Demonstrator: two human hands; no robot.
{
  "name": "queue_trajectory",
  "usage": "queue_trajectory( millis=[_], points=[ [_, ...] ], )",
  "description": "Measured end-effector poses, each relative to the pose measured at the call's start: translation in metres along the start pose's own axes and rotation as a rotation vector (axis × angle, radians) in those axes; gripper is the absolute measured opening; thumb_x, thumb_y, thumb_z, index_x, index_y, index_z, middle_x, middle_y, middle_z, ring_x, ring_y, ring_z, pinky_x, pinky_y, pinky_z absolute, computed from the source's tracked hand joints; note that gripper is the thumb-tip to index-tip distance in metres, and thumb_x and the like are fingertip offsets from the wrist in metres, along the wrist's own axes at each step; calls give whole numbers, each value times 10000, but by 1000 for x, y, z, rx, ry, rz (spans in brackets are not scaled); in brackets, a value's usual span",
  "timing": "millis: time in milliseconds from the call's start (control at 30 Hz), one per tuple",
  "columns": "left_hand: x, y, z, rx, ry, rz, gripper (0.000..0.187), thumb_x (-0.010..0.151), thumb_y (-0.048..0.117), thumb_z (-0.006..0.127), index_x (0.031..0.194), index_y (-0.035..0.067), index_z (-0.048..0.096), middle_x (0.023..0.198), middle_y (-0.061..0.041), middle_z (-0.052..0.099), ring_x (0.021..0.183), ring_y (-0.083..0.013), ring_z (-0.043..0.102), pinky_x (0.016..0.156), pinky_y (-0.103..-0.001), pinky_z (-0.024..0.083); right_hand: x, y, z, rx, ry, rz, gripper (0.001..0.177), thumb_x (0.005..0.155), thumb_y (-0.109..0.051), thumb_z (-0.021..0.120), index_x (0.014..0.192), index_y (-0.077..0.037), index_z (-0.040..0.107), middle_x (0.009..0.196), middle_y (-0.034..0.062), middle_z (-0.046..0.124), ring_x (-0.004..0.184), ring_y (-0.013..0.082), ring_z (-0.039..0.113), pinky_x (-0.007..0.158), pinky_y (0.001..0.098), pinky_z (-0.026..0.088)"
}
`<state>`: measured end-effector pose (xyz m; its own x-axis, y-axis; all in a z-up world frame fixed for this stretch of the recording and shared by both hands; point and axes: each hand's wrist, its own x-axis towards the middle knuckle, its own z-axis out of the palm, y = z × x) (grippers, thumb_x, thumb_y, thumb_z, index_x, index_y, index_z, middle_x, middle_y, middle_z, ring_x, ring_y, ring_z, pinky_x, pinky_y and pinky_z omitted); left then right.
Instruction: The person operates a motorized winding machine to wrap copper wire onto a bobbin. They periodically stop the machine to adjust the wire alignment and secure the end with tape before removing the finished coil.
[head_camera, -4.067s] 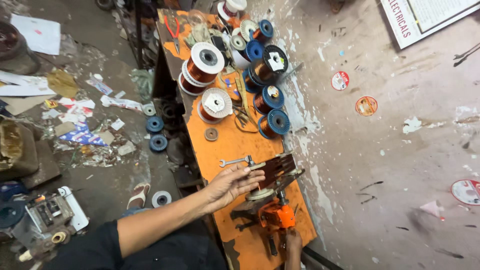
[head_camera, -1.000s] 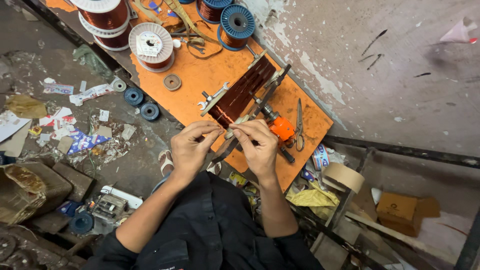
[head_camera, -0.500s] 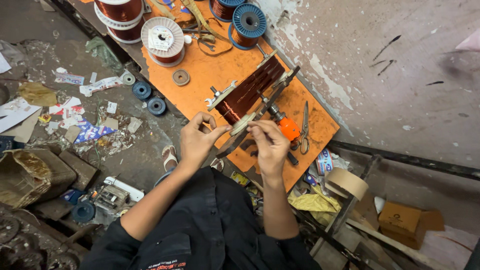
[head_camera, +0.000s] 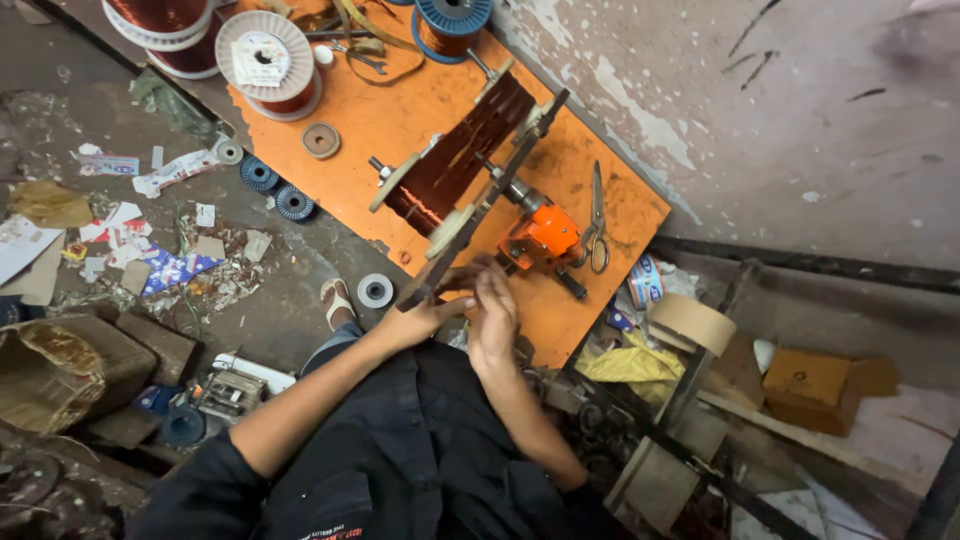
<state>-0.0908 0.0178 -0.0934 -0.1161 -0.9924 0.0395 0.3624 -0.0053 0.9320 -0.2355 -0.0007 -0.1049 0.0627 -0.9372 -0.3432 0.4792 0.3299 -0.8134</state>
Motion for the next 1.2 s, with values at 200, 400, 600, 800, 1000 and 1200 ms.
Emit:
queue_trajectory(
  millis=[200, 400, 600, 800, 1000, 1200],
  points=[
    [0, -72, -22, 126, 77, -549, 300, 978, 291, 678, 1104, 26, 740, 716, 19, 620, 593, -97, 517, 526, -258, 383, 23, 19, -35, -74, 92, 84, 288, 993, -229, 668, 1175, -6, 693, 1098, 27, 705, 1024, 122, 631, 911, 293, 469],
    [3, -157, -93, -139, 749, -483, 204, 992, 228, 660, 991, 34, 721, 718, 27, 573, 535, -77, 507, 438, -256, 362, 42, 33, -108, 10, 242, 180, 235, 1019, -269, 662, 1106, -51, 674, 899, 13, 676, 764, 119, 629, 676, 273, 504],
    [44, -189, -57, 476, 531, -129, 300, 1038, 278, 580, 1139, 54, 751, 960, -78, 778, 843, -151, 722, 716, -320, 565, 81, 54, -151, -122, 213, 227, 201, 1000, -250, 632, 1103, -84, 681, 833, 10, 662, 650, 114, 612, 544, 261, 457],
    [94, -158, -26, 810, 93, -440, 322, 978, 386, 628, 1180, 170, 754, 1009, -102, 754, 888, -266, 728, 794, -390, 556, 133, 83, -145, -434, 253, 153, 143, 958, -122, 641, 1065, -30, 662, 796, 33, 628, 584, 138, 566, 465, 301, 439],
    [78, -145, -45, 572, 113, -435, 334, 960, 329, 692, 1109, 38, 765, 979, -126, 769, 830, -232, 714, 738, -354, 561, 113, 77, -155, -288, 220, 83, 119, 961, -59, 609, 1027, -1, 689, 823, 75, 660, 626, 181, 615, 523, 319, 503],
    [53, -124, -15, -270, 35, -712, 296, 970, 200, 646, 1159, -13, 726, 963, -116, 796, 754, -208, 697, 698, -319, 586, 65, 60, -137, -94, 91, 373, 213, 1027, -196, 535, 1087, -25, 646, 898, 73, 707, 786, 176, 695, 687, 340, 543]
  ],
)
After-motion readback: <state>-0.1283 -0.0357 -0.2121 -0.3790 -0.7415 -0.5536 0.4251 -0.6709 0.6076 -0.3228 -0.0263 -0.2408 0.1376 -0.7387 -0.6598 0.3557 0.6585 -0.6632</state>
